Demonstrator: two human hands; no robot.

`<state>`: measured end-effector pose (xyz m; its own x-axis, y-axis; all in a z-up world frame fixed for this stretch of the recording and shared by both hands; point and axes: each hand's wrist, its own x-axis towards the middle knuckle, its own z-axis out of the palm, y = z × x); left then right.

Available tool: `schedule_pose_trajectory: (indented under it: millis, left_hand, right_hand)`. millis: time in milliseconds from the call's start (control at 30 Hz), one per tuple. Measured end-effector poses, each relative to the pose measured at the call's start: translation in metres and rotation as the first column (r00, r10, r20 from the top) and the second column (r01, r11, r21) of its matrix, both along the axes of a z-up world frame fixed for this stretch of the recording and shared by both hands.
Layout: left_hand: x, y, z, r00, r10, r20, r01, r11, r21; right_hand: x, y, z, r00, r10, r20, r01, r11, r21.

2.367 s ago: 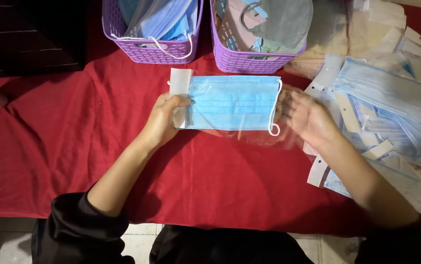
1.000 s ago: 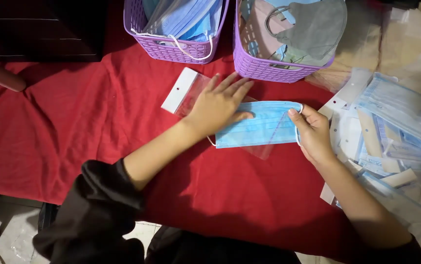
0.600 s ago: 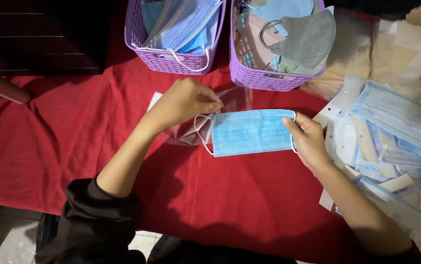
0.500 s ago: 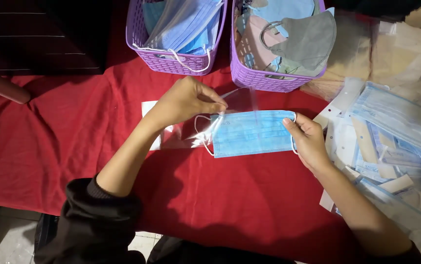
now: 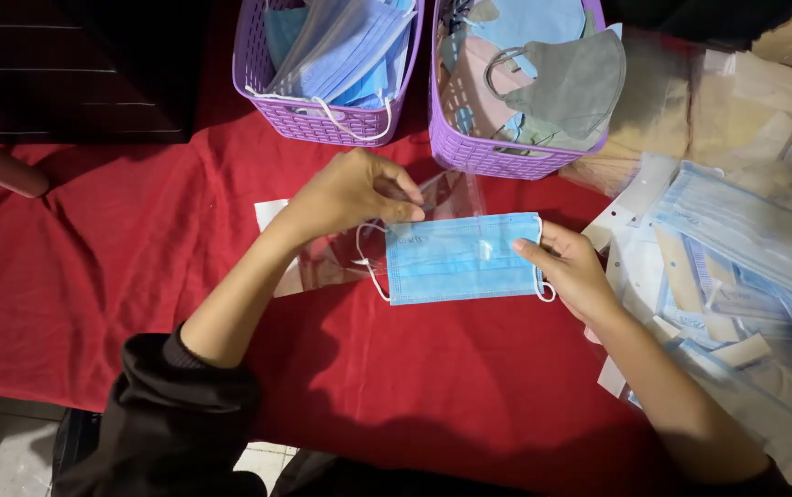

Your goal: The person packages medical face masks into plastic sleeves by hand, picking masks from bins and placing them individually or in small groups into clear bags.

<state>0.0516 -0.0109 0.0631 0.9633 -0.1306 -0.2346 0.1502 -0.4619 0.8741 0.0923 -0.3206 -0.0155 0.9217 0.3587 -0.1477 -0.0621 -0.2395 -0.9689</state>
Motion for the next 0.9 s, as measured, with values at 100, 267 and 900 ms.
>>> schedule_pose_trajectory:
  millis: [100,267,900]
  left_hand:
    - [0.002,0.003,-0.001,1.000,0.014,0.014,-0.015,0.995,0.099]
    - [0.004,0.009,0.005,0.989,0.059,0.137,-0.114,0.892,0.438]
    - [-0.071,-0.070,-0.070,0.574,-0.426,0.699,-0.286,0.696,0.659]
  right_hand:
    - [-0.001,0.003,0.008,0.999,0.040,0.007,-0.040,0.998,-0.039]
    - [-0.003,0.004,0.011,0.999,0.043,0.020,-0.042,0.998,-0.047]
    - [0.006,-0.005,-0.015,1.000,-0.028,0.000,0.028,0.998,0.059]
